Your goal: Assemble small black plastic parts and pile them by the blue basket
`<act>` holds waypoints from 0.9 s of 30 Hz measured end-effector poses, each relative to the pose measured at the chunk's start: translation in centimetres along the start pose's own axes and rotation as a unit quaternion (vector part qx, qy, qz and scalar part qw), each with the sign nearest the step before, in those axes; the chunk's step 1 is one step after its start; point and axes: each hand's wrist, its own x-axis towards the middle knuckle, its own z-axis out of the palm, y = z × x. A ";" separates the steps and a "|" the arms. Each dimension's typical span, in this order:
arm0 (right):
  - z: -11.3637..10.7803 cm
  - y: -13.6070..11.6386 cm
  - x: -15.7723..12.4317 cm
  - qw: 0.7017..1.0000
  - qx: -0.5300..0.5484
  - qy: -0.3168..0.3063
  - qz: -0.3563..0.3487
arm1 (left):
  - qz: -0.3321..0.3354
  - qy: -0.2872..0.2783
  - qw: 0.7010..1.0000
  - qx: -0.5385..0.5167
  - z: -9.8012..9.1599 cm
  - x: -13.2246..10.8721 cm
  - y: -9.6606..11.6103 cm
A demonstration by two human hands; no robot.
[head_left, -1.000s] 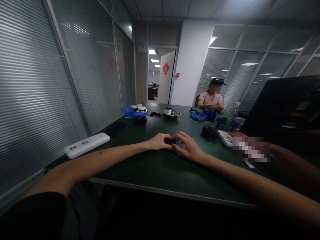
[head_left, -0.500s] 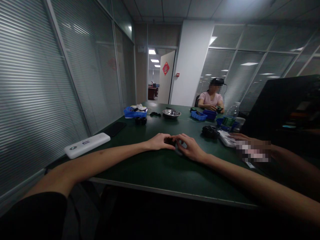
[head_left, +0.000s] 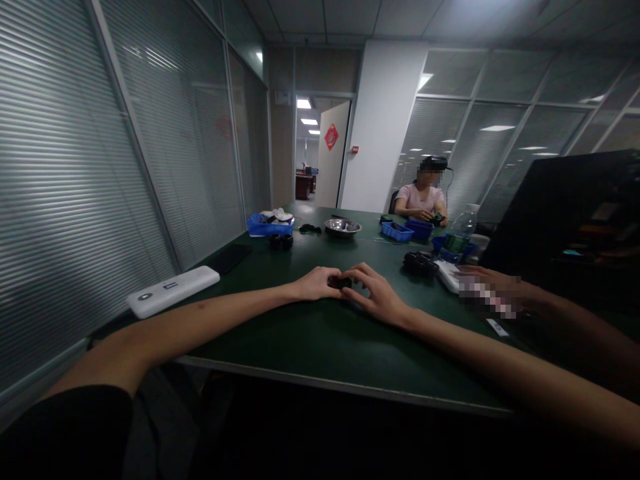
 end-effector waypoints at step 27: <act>-0.1 0.3 -0.3 0.999 0.002 0.003 -0.034 | 0.010 0.001 1.000 -0.005 0.0 -0.1 -0.1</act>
